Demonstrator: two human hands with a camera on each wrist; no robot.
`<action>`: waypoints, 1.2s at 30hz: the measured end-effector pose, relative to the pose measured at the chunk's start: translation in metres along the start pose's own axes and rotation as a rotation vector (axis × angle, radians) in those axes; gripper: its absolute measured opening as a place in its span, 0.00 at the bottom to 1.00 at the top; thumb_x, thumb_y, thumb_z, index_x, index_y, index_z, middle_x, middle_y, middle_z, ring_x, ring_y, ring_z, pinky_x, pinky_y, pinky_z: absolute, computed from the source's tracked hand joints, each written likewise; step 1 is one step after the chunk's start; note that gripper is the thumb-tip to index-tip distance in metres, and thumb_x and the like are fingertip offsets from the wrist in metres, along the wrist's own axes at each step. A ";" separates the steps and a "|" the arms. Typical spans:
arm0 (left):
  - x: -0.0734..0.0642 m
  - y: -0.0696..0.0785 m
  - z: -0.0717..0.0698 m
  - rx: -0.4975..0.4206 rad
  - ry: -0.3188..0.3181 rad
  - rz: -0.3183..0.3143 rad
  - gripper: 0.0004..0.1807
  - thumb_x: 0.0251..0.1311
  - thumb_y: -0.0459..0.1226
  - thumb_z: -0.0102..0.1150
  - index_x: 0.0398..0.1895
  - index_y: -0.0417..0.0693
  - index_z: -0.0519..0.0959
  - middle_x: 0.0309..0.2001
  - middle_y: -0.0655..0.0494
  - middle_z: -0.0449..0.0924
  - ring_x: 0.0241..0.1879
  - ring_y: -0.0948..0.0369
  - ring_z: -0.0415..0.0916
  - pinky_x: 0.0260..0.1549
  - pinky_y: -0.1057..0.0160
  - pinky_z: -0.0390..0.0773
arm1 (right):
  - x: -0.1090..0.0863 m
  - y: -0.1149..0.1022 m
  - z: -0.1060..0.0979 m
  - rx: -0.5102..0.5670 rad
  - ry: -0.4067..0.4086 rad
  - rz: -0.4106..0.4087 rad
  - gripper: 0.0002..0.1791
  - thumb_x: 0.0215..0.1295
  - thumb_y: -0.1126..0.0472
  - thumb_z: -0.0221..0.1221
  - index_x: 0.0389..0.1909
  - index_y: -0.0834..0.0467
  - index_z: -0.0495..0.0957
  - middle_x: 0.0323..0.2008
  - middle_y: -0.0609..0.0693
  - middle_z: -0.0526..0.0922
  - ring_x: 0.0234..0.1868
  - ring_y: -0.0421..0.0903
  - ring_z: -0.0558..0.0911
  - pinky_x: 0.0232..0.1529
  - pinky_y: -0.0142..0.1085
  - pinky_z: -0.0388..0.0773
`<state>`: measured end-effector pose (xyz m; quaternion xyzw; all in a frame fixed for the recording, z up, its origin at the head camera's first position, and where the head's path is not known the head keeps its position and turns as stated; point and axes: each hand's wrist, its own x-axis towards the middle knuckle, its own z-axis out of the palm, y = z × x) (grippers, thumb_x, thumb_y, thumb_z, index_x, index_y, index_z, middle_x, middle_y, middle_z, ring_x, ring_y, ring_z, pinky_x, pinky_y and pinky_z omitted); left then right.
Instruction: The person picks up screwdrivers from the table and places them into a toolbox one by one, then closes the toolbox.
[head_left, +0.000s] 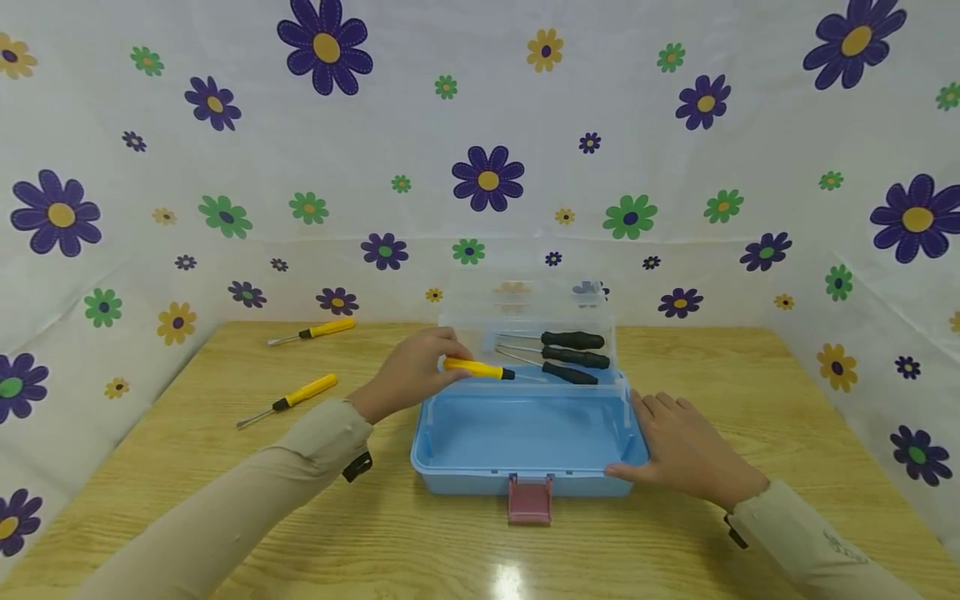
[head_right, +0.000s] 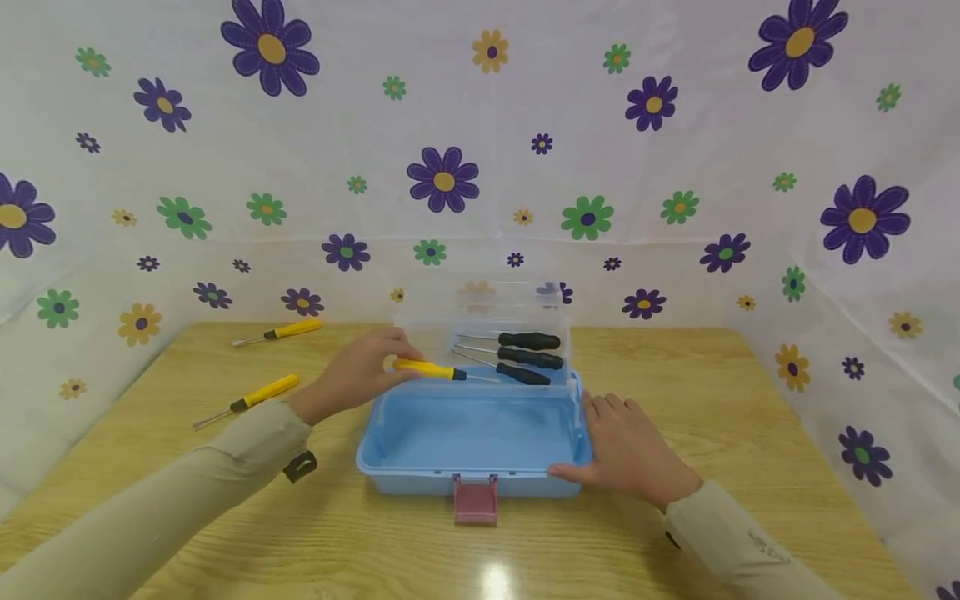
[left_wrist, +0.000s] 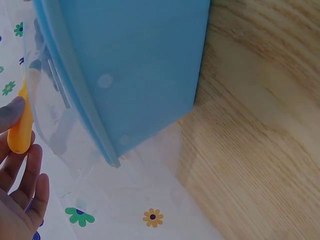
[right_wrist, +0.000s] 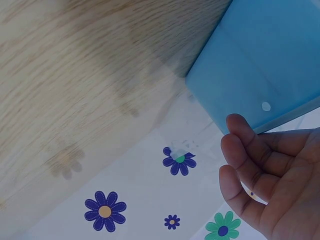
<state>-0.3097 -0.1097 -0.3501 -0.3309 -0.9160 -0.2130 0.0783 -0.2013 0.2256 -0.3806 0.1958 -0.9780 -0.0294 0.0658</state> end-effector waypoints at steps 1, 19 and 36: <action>0.001 0.000 0.000 0.006 -0.004 0.003 0.11 0.55 0.42 0.65 0.38 0.48 0.85 0.30 0.59 0.77 0.31 0.59 0.73 0.31 0.68 0.73 | 0.000 0.000 0.000 0.000 0.001 0.000 0.60 0.46 0.22 0.53 0.60 0.73 0.67 0.51 0.66 0.78 0.52 0.60 0.78 0.52 0.55 0.74; 0.013 0.005 -0.008 0.107 -0.098 0.067 0.11 0.54 0.42 0.66 0.38 0.48 0.85 0.33 0.58 0.81 0.31 0.63 0.72 0.33 0.68 0.76 | 0.001 0.000 0.002 -0.010 0.023 -0.010 0.59 0.46 0.21 0.52 0.59 0.73 0.68 0.50 0.65 0.79 0.51 0.59 0.79 0.51 0.54 0.75; 0.024 0.016 -0.013 0.289 -0.263 0.087 0.10 0.54 0.42 0.66 0.38 0.50 0.85 0.36 0.57 0.85 0.36 0.61 0.79 0.38 0.64 0.80 | 0.001 0.001 0.002 -0.011 0.030 -0.023 0.60 0.47 0.21 0.51 0.59 0.73 0.68 0.50 0.66 0.79 0.51 0.59 0.79 0.50 0.53 0.75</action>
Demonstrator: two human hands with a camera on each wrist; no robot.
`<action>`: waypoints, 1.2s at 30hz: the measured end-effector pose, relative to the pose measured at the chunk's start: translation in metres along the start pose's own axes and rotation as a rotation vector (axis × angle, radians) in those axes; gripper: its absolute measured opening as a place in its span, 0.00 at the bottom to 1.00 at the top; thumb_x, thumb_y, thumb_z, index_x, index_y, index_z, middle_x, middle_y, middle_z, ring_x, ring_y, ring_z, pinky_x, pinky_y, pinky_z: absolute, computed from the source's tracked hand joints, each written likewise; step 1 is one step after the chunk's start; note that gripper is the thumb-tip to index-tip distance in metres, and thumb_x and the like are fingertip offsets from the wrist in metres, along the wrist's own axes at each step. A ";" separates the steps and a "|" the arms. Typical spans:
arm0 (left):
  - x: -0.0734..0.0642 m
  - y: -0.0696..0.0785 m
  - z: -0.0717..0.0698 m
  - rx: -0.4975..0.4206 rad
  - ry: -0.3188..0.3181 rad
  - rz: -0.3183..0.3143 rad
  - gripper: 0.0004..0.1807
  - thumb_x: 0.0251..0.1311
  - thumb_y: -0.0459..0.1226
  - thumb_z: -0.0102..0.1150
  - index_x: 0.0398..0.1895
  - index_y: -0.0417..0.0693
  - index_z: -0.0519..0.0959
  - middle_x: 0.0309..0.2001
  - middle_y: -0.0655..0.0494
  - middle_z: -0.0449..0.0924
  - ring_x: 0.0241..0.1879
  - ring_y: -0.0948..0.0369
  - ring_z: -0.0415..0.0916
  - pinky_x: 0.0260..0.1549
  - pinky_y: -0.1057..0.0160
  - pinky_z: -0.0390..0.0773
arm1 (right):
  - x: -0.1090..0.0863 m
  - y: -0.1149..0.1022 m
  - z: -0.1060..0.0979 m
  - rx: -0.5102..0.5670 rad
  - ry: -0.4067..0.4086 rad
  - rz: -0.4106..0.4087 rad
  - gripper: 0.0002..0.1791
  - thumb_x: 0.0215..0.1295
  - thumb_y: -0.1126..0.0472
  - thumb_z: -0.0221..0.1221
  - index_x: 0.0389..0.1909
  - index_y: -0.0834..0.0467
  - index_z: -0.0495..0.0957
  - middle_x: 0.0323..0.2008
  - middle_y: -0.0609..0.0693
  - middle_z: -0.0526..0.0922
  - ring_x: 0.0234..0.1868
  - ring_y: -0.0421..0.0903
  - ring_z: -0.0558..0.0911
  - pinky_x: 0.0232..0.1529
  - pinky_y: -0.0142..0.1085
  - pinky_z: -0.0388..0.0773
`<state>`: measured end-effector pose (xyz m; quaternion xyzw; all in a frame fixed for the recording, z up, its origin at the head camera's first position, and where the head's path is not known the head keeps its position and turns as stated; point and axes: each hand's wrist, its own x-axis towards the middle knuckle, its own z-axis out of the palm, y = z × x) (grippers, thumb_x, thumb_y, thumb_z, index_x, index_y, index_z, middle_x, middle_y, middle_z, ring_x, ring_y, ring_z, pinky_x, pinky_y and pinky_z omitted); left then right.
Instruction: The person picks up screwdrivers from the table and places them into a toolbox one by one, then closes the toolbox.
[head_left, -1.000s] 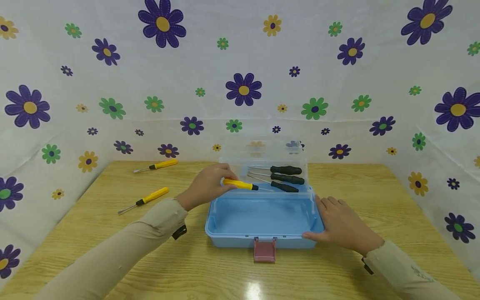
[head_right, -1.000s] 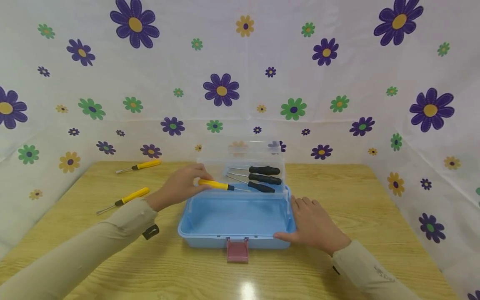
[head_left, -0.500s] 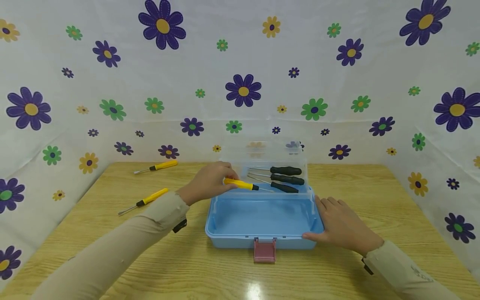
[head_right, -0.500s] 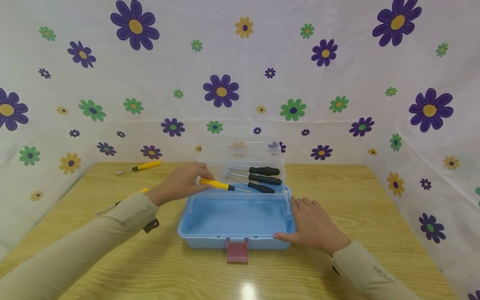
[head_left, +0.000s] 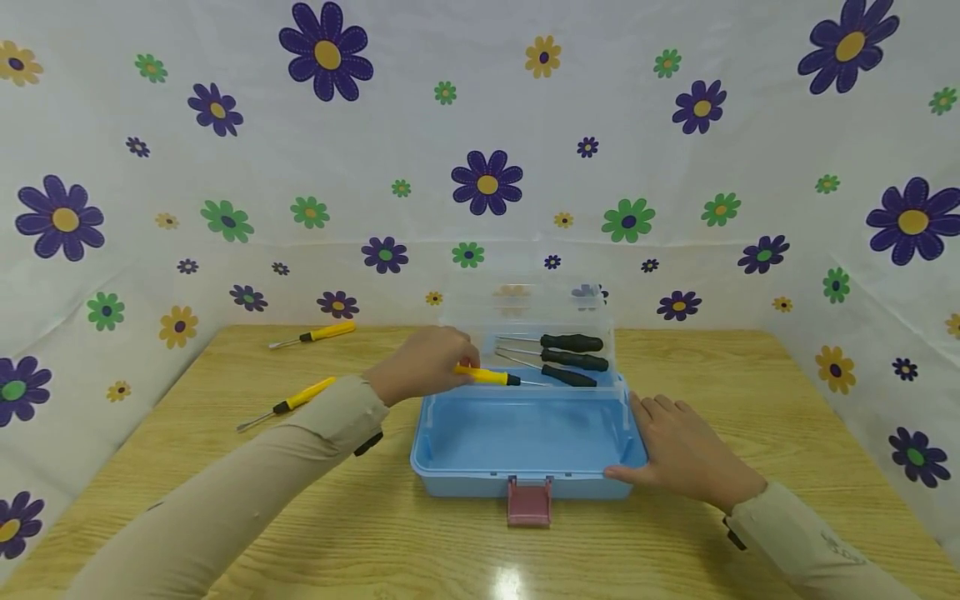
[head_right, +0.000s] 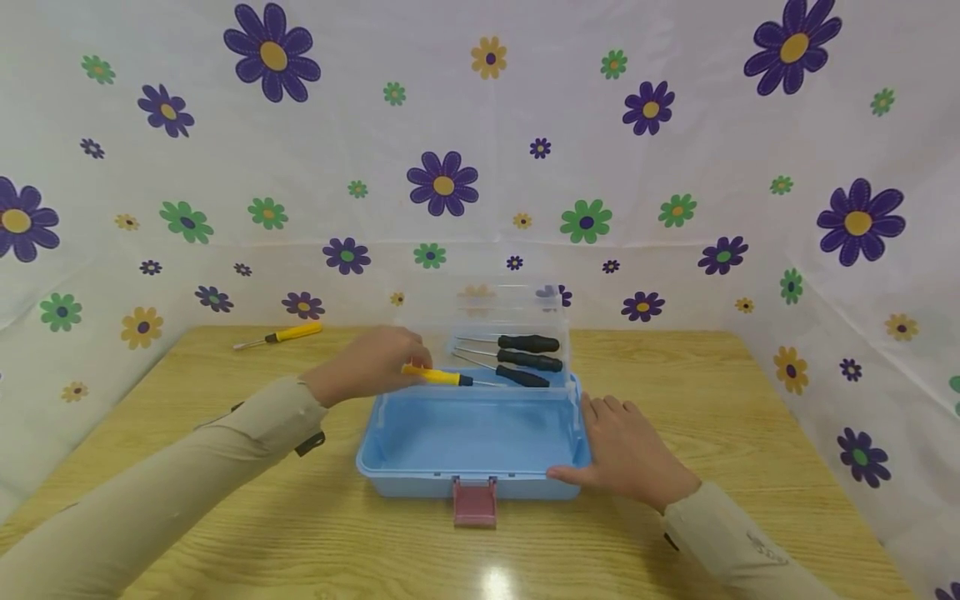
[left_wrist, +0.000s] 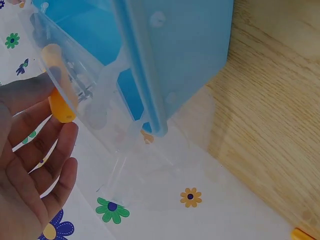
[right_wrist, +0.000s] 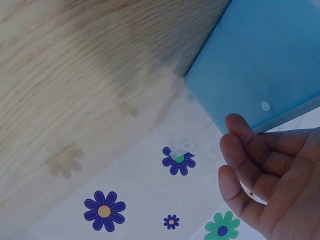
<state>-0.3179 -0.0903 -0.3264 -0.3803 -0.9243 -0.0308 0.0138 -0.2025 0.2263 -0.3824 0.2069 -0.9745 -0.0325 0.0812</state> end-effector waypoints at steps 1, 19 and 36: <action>0.001 0.000 0.000 0.010 -0.008 0.000 0.10 0.54 0.43 0.66 0.38 0.50 0.85 0.37 0.57 0.85 0.36 0.61 0.79 0.38 0.64 0.80 | 0.000 0.000 0.000 0.000 -0.001 0.002 0.60 0.47 0.21 0.51 0.59 0.73 0.68 0.50 0.66 0.79 0.51 0.59 0.79 0.50 0.53 0.76; 0.008 0.007 -0.006 0.030 -0.091 0.029 0.08 0.53 0.38 0.67 0.36 0.48 0.86 0.34 0.56 0.85 0.33 0.60 0.78 0.39 0.64 0.79 | 0.000 0.000 0.003 0.011 0.006 0.009 0.60 0.46 0.21 0.52 0.59 0.73 0.68 0.50 0.65 0.79 0.50 0.59 0.79 0.50 0.54 0.76; 0.009 0.004 -0.003 0.034 -0.111 0.010 0.08 0.53 0.39 0.67 0.37 0.49 0.85 0.34 0.56 0.85 0.33 0.61 0.78 0.38 0.65 0.79 | 0.000 -0.001 0.001 0.012 -0.011 0.020 0.60 0.46 0.21 0.52 0.60 0.73 0.67 0.51 0.66 0.79 0.52 0.60 0.78 0.51 0.54 0.75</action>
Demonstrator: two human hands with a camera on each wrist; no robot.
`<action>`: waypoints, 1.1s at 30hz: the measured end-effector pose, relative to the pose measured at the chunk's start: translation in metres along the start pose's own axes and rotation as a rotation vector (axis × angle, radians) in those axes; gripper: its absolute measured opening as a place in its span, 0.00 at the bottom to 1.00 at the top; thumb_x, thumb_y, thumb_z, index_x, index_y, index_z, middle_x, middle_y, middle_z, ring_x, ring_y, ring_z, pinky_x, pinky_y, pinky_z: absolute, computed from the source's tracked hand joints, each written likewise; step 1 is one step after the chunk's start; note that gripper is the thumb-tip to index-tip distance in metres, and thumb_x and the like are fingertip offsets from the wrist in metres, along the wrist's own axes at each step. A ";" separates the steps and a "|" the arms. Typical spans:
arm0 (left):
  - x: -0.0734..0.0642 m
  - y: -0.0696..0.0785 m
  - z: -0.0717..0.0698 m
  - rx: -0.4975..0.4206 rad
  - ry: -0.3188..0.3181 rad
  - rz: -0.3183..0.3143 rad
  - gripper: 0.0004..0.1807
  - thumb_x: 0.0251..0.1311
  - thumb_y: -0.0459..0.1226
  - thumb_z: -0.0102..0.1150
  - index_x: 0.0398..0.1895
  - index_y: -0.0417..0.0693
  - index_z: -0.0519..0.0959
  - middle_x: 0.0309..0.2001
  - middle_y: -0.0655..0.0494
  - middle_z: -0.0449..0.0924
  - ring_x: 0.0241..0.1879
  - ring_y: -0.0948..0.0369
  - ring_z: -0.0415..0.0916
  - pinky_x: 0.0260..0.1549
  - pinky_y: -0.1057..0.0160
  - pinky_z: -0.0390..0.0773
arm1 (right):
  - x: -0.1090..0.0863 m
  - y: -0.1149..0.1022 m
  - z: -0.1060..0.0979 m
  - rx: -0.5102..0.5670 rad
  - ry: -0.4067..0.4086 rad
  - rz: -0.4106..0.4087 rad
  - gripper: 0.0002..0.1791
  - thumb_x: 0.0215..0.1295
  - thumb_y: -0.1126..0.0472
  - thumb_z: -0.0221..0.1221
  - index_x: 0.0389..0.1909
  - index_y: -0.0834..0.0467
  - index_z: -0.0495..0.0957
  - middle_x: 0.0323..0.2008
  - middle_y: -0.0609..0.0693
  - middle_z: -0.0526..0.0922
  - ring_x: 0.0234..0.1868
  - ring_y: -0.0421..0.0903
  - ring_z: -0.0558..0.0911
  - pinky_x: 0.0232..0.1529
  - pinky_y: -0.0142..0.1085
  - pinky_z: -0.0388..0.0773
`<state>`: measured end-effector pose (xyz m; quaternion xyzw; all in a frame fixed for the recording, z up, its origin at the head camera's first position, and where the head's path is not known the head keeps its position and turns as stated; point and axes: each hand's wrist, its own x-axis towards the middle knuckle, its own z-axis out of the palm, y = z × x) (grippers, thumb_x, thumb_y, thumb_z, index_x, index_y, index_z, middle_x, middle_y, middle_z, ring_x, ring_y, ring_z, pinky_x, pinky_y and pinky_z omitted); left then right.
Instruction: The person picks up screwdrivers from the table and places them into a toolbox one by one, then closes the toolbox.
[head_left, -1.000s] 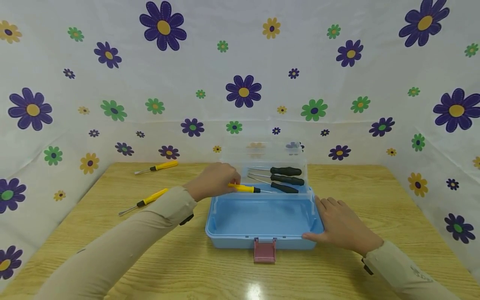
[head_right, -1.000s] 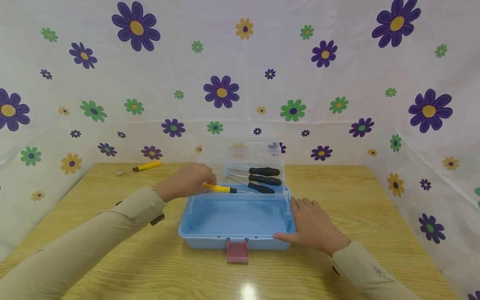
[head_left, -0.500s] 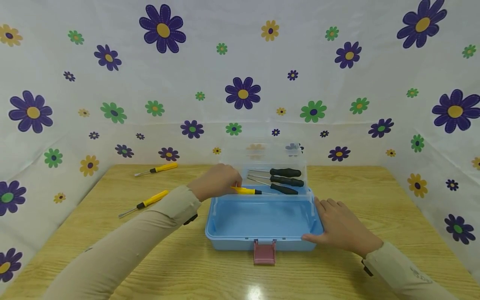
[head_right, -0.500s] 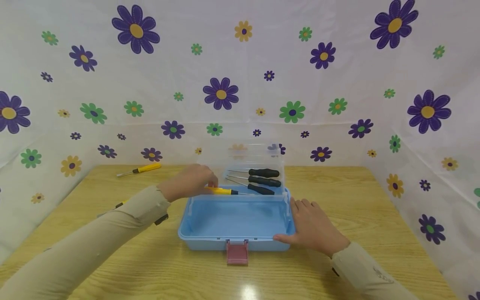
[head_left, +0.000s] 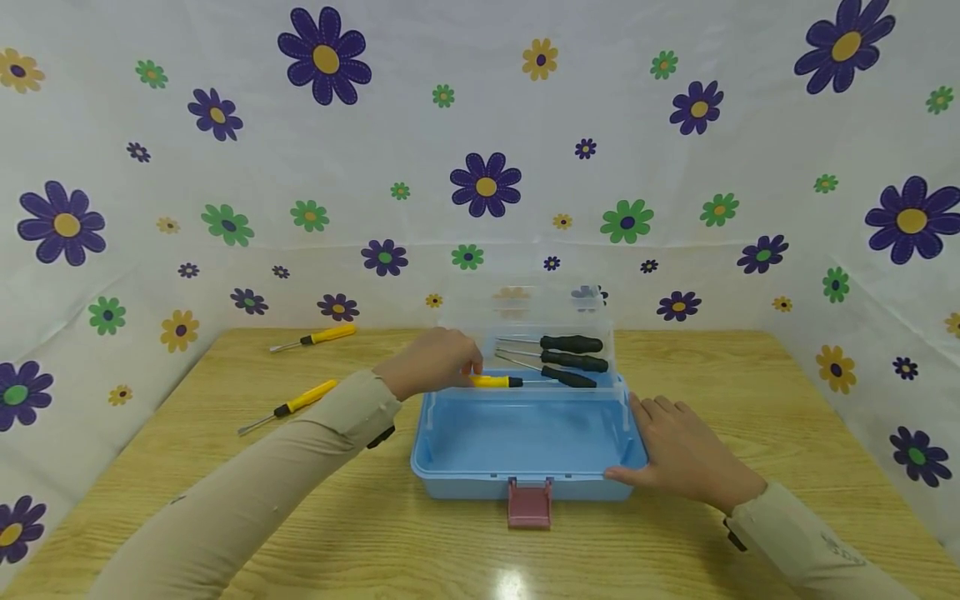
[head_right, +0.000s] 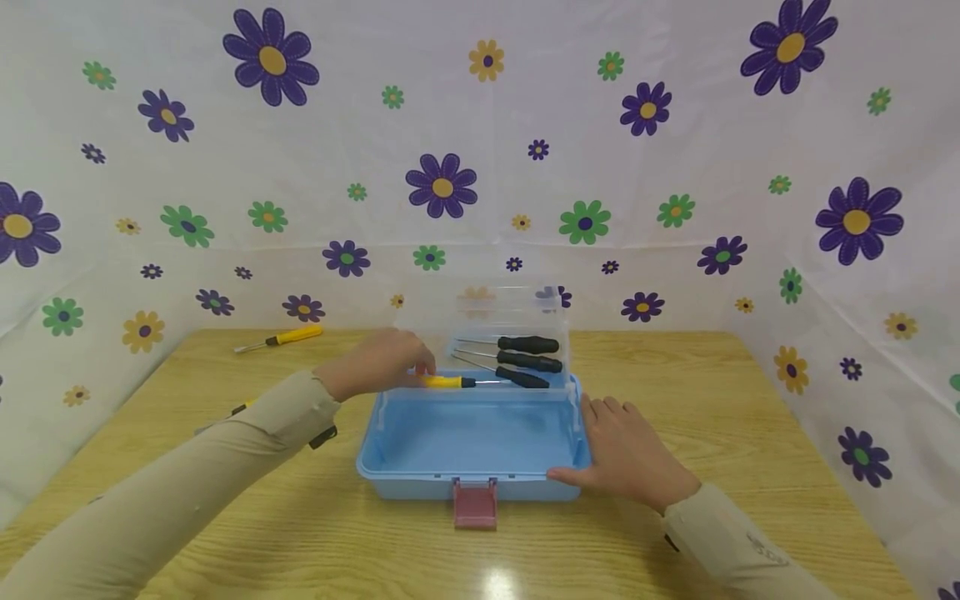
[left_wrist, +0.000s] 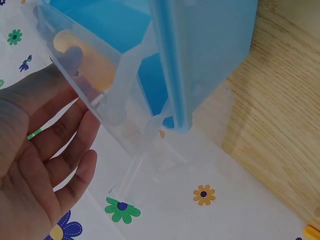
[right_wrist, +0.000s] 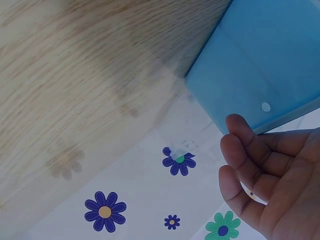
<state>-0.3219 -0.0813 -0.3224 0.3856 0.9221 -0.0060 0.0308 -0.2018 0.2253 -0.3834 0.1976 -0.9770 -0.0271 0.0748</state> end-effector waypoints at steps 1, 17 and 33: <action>0.000 0.000 0.000 -0.003 -0.006 -0.003 0.08 0.53 0.39 0.67 0.37 0.49 0.85 0.34 0.56 0.85 0.33 0.61 0.78 0.37 0.65 0.79 | 0.000 0.000 0.000 -0.002 0.004 -0.004 0.60 0.46 0.21 0.52 0.60 0.73 0.67 0.51 0.65 0.79 0.52 0.60 0.78 0.51 0.54 0.75; -0.001 -0.002 -0.001 -0.027 -0.021 -0.009 0.11 0.54 0.40 0.66 0.41 0.49 0.85 0.37 0.57 0.85 0.36 0.61 0.79 0.39 0.64 0.80 | 0.001 0.001 0.002 -0.001 -0.005 0.003 0.60 0.46 0.21 0.52 0.61 0.72 0.66 0.52 0.66 0.78 0.52 0.60 0.78 0.52 0.55 0.74; -0.005 -0.010 0.001 -0.072 0.025 -0.034 0.18 0.54 0.44 0.66 0.48 0.51 0.82 0.42 0.57 0.84 0.41 0.61 0.78 0.43 0.62 0.79 | 0.001 0.001 0.001 -0.008 -0.022 0.022 0.61 0.45 0.20 0.51 0.61 0.72 0.67 0.52 0.65 0.78 0.52 0.60 0.78 0.52 0.55 0.75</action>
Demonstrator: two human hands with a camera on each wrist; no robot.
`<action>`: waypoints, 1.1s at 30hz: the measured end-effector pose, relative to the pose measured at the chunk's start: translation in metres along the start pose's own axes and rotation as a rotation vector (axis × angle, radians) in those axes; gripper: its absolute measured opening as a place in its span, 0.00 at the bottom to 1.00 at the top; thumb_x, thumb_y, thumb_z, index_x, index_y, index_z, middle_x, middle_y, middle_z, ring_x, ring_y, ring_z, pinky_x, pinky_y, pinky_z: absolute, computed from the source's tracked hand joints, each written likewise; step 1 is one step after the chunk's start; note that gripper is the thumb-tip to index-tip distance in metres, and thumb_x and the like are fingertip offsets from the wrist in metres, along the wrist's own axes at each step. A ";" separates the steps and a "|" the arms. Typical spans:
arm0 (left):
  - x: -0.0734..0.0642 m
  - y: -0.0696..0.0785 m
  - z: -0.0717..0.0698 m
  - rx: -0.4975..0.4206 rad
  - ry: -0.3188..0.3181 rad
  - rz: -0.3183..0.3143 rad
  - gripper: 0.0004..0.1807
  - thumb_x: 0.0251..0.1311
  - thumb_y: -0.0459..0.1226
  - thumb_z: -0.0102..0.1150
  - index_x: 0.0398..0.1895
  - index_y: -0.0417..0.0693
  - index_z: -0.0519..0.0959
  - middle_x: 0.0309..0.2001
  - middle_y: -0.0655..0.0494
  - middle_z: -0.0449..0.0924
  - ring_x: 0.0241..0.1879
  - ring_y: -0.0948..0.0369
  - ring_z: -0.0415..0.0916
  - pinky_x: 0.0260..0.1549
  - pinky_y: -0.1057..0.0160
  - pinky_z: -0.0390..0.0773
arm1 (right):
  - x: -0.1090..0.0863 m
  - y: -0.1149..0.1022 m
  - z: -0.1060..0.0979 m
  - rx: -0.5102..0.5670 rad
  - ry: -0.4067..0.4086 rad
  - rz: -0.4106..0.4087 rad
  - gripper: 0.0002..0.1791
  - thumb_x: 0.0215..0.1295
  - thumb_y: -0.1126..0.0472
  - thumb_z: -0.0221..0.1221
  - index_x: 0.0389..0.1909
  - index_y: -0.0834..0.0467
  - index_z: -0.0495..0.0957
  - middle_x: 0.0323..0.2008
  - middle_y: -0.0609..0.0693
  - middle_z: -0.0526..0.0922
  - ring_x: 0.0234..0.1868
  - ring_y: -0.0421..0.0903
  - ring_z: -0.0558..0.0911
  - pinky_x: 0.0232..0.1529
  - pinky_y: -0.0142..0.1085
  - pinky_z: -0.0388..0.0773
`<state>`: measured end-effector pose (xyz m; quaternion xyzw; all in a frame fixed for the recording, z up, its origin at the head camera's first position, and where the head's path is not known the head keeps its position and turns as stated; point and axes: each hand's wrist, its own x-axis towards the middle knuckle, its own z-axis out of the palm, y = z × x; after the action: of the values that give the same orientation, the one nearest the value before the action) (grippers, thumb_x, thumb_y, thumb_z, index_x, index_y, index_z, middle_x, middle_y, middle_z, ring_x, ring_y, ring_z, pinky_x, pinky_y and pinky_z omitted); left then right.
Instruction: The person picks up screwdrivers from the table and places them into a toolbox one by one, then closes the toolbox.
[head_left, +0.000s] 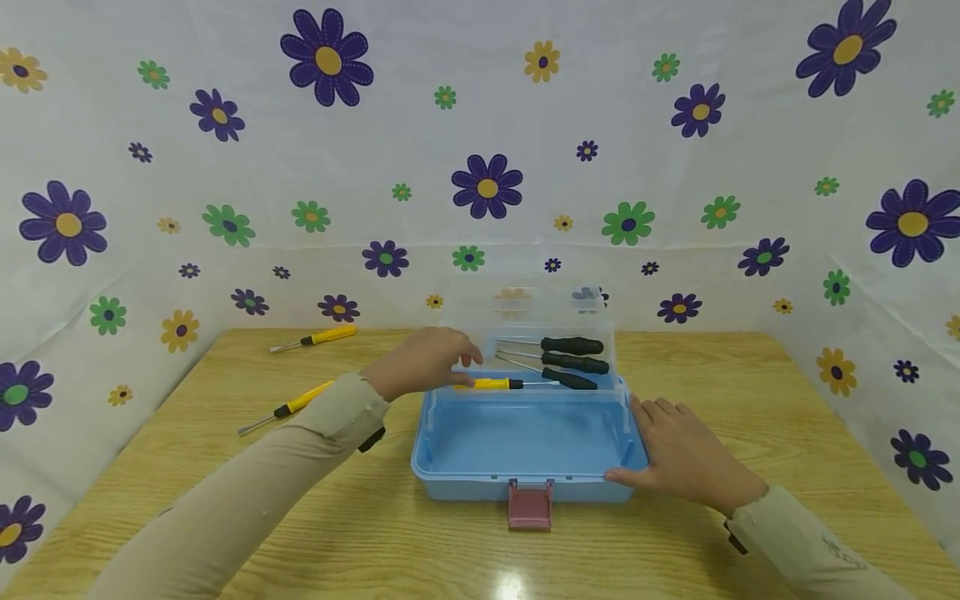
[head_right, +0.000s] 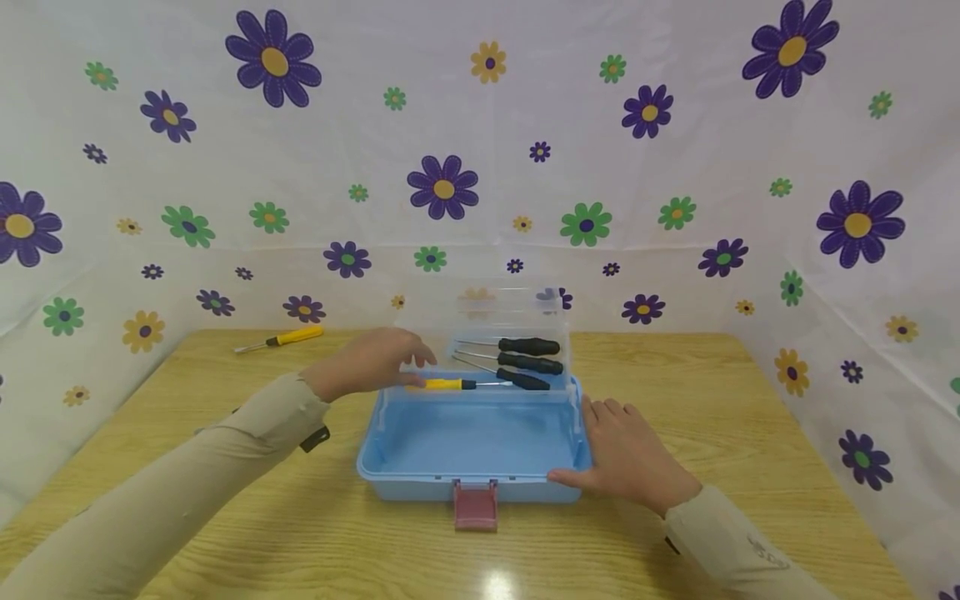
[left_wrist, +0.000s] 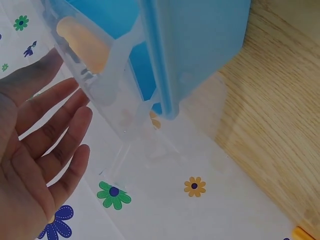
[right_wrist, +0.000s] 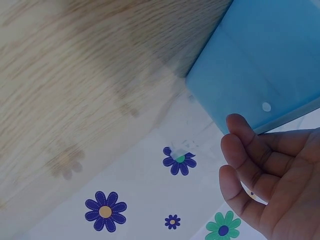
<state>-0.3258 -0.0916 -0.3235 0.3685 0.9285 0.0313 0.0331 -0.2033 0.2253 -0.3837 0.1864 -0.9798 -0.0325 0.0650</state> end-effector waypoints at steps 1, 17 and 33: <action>0.000 0.000 0.000 -0.007 0.005 -0.002 0.18 0.54 0.44 0.66 0.49 0.51 0.82 0.43 0.56 0.84 0.41 0.61 0.78 0.43 0.62 0.79 | 0.000 0.000 0.000 -0.001 -0.003 0.001 0.61 0.45 0.20 0.50 0.61 0.72 0.67 0.52 0.65 0.78 0.52 0.60 0.78 0.52 0.55 0.75; -0.008 -0.008 0.002 -0.037 0.218 0.108 0.20 0.57 0.45 0.62 0.51 0.49 0.77 0.44 0.54 0.81 0.44 0.56 0.78 0.45 0.58 0.79 | -0.001 0.000 -0.001 0.007 0.012 -0.008 0.60 0.46 0.22 0.52 0.60 0.73 0.66 0.51 0.66 0.78 0.52 0.60 0.78 0.52 0.55 0.74; -0.023 -0.018 0.003 -0.009 0.386 0.150 0.20 0.53 0.44 0.62 0.49 0.49 0.77 0.44 0.54 0.81 0.44 0.57 0.77 0.48 0.55 0.77 | -0.001 -0.001 -0.002 0.005 0.001 -0.009 0.60 0.46 0.22 0.53 0.60 0.73 0.66 0.52 0.66 0.78 0.52 0.60 0.78 0.52 0.55 0.74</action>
<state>-0.3216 -0.1203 -0.3273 0.4237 0.8874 0.1079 -0.1460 -0.2018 0.2251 -0.3824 0.1912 -0.9789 -0.0304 0.0651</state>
